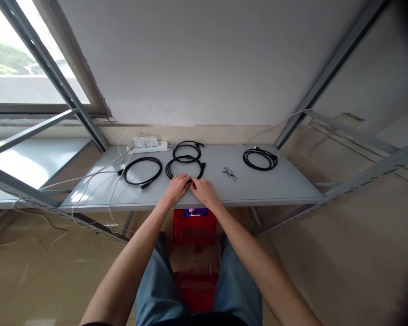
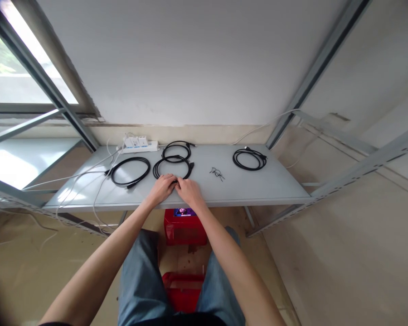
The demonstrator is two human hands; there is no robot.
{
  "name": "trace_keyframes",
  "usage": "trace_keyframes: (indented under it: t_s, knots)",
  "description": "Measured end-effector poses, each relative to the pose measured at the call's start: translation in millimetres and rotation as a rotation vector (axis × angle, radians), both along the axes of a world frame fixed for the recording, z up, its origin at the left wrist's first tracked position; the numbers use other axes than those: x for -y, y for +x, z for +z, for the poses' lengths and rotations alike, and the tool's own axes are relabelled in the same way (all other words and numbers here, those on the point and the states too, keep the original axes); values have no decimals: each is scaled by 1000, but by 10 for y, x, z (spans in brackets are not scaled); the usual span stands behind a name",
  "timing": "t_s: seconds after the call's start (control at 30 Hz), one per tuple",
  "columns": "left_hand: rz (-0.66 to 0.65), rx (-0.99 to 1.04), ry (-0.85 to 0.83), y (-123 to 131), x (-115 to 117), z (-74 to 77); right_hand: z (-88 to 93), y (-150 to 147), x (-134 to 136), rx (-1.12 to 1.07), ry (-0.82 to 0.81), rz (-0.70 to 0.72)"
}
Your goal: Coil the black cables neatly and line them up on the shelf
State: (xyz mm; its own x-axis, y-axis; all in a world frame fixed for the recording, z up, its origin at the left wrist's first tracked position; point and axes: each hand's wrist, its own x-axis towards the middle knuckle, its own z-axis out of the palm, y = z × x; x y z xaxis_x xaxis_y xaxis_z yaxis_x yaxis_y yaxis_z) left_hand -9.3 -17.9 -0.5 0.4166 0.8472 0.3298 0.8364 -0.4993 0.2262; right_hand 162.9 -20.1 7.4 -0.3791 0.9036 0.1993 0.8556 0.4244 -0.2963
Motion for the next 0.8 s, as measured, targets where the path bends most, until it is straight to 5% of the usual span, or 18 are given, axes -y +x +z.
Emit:
trace_keyframes:
  t_s: [0.3,0.43,0.63,0.8]
  knots:
    - [7,0,26,-6,17,31,92,-31,-31,-288,-190,-47]
    - [15,-9,28,-11,17,33,130,-74,-89,-568,-463,-51]
    - [17,0,55,-10,20,27,243,-11,-292,-1013,-1118,-223]
    - [26,7,60,-20,16,15,276,31,-296,-1099,-1231,-192]
